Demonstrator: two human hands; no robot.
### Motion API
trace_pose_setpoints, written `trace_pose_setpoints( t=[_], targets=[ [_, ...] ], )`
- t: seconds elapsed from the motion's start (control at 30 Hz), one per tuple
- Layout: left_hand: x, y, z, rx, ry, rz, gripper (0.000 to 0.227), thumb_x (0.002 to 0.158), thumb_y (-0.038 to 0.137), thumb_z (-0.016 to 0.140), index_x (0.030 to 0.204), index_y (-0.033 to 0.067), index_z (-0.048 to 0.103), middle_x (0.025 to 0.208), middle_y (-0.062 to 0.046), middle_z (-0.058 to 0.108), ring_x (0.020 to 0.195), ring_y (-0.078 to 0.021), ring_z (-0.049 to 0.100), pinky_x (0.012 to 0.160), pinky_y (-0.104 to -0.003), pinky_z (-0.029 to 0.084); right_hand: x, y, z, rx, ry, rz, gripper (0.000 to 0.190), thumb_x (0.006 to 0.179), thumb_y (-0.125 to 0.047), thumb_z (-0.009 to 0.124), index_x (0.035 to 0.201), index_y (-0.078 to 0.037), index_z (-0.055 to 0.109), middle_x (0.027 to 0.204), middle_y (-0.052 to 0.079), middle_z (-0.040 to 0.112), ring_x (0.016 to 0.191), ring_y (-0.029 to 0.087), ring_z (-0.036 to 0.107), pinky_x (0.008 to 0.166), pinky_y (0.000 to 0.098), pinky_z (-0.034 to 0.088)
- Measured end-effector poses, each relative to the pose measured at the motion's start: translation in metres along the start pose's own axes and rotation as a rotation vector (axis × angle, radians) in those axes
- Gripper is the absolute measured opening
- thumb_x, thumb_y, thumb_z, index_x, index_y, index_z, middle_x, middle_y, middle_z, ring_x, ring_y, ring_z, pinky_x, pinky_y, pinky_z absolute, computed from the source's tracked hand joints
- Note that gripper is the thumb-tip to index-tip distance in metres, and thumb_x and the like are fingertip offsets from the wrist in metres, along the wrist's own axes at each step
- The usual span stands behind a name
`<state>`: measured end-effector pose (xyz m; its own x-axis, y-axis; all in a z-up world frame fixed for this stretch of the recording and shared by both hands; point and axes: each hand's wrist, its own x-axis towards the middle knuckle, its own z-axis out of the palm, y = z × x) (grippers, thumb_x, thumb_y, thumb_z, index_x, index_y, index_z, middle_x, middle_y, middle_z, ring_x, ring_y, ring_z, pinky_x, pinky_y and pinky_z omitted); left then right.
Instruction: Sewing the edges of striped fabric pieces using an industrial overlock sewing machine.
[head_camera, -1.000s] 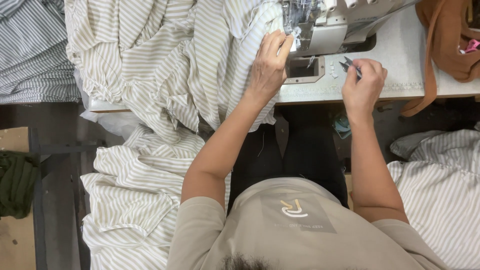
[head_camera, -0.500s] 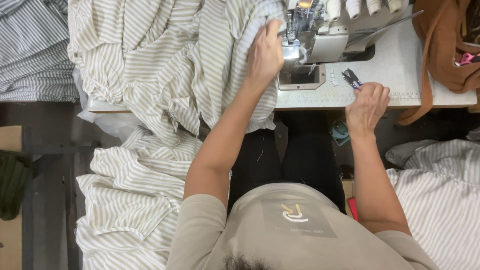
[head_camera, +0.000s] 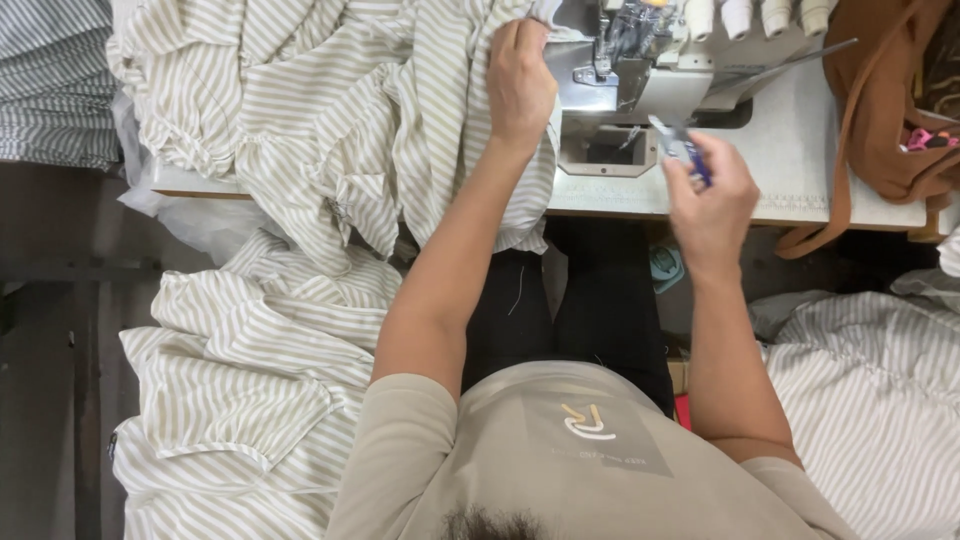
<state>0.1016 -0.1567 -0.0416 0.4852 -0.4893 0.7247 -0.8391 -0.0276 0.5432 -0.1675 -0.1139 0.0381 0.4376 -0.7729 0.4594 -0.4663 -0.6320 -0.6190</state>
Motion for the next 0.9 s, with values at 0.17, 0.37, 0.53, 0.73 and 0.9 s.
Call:
trace_pose_setpoints(
  t=[0.17,0.37,0.53,0.73,0.9],
  targets=[
    [-0.001,0.009,-0.008,0.027,0.059,0.072,0.024,0.085,-0.023,0.048,0.084,0.0011,0.050,0.083,-0.012,0.056,0.082,-0.0267,0.056,0.071,-0.033,0.050,0.042,0.005,0.070,-0.233,0.088,-0.259,0.025,0.095,-0.006,0.077,0.120,0.001,0.074,0.085,0.012,0.062,0.071,0.027,0.057,0.056,0.0384,0.048],
    [0.006,0.022,-0.024,-0.049,0.138,0.163,0.026,0.079,-0.024,0.044,0.084,0.0023,0.046,0.081,-0.013,0.049,0.077,-0.0300,0.049,0.073,-0.038,0.045,0.080,0.028,0.150,-0.647,0.279,-0.249,0.014,0.091,-0.011,0.069,0.083,-0.011,0.057,0.076,0.006,0.046,0.041,0.032,0.050,0.033,0.0419,0.041],
    [-0.005,0.009,-0.029,-0.017,0.161,0.101,0.025,0.082,-0.022,0.042,0.086,0.0016,0.045,0.079,-0.013,0.046,0.075,-0.0276,0.047,0.067,-0.037,0.044,0.072,0.026,0.142,-0.572,0.242,-0.301,0.011,0.093,-0.006,0.064,0.082,-0.006,0.063,0.071,0.012,0.060,0.045,0.036,0.058,0.035,0.0446,0.045],
    [-0.035,-0.073,-0.079,-0.389,0.158,-0.515,0.039,0.077,-0.013,0.046,0.106,0.0124,0.054,0.098,-0.008,0.064,0.093,-0.0274,0.063,0.084,-0.038,0.049,0.008,0.039,0.062,-0.242,0.230,-0.369,0.020,0.102,0.006,0.070,0.121,0.013,0.071,0.085,0.017,0.070,0.068,0.019,0.065,0.052,0.0248,0.054],
    [-0.056,-0.091,-0.155,-0.375,0.079,-0.604,0.013,0.100,0.027,0.068,0.099,0.0138,0.071,0.075,0.000,0.069,0.068,-0.0127,0.067,0.063,-0.028,0.054,-0.027,0.153,0.037,-0.591,0.286,-0.151,0.030,0.089,-0.009,0.091,0.115,-0.004,0.078,0.080,0.005,0.064,0.075,0.024,0.064,0.071,0.0329,0.049]
  ],
)
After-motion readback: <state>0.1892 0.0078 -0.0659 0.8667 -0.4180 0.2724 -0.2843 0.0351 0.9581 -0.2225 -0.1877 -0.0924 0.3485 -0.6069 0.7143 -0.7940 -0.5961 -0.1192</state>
